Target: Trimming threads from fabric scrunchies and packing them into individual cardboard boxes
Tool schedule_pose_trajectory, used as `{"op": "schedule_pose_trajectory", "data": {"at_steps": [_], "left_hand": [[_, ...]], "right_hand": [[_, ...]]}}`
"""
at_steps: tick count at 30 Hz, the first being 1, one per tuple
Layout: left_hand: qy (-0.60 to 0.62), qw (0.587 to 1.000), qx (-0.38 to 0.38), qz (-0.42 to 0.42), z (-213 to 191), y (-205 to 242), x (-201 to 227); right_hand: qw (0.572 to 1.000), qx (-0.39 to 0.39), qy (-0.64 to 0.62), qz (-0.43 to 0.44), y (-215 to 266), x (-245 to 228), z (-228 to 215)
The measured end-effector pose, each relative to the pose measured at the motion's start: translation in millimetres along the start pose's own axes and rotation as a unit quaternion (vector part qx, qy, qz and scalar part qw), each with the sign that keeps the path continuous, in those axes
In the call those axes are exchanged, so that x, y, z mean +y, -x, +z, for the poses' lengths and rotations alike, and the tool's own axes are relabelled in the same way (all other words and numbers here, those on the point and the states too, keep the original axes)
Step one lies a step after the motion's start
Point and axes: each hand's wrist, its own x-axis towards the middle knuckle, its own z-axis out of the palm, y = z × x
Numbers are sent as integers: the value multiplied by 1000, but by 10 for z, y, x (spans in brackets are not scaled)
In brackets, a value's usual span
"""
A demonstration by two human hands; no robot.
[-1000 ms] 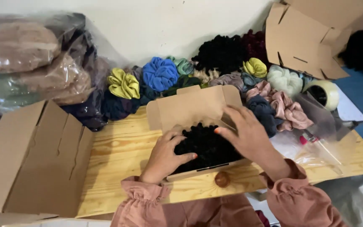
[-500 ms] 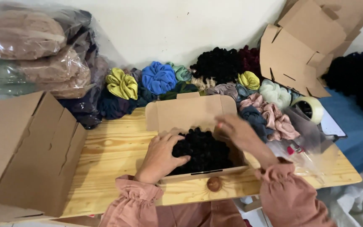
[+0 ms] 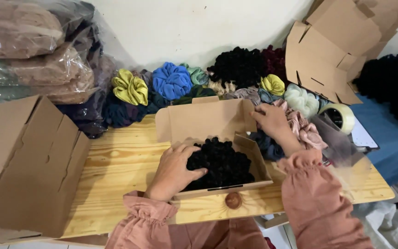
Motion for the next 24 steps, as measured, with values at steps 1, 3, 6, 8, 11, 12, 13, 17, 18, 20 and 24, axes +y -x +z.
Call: {"op": "schedule_pose_trajectory", "data": {"at_steps": [1,3,6,8,11,12,13,17,18,20,24], "left_hand": [[5,1000,-5,-8,15,17,-16],[0,1000,7,-2,2,17,-4],[-6,1000,22,9,76,-16,-53],[-5,1000,27,6,112,-17,-83],[3,1000,21,-14,118,9,-77],[-10,999,42,-7,122,25,-74],[-24,998,65,2,120,27,-66],[-24,997,77,8,156,33,-124],[-14,997,81,10,138,32,-113],[-2,996,83,11,142,44,-106],[91,992,81,-29,77,99,-86]], "right_hand": [[1000,12,16,-17,56,-31,2],[1000,21,12,-10,318,-237,-203],[999,25,27,23,763,-721,-532],[998,12,47,46,1022,-1009,-649],[999,47,-9,15,1314,-1209,-700],[999,39,-14,18,1392,-1237,-725],[999,32,-19,20,1463,-1264,-760],[997,41,-60,41,1717,-1337,-761],[998,52,-31,10,1728,-1227,-713],[998,62,-1,-18,1766,-974,-563],[976,183,12,-115,1880,-634,-301]]}}
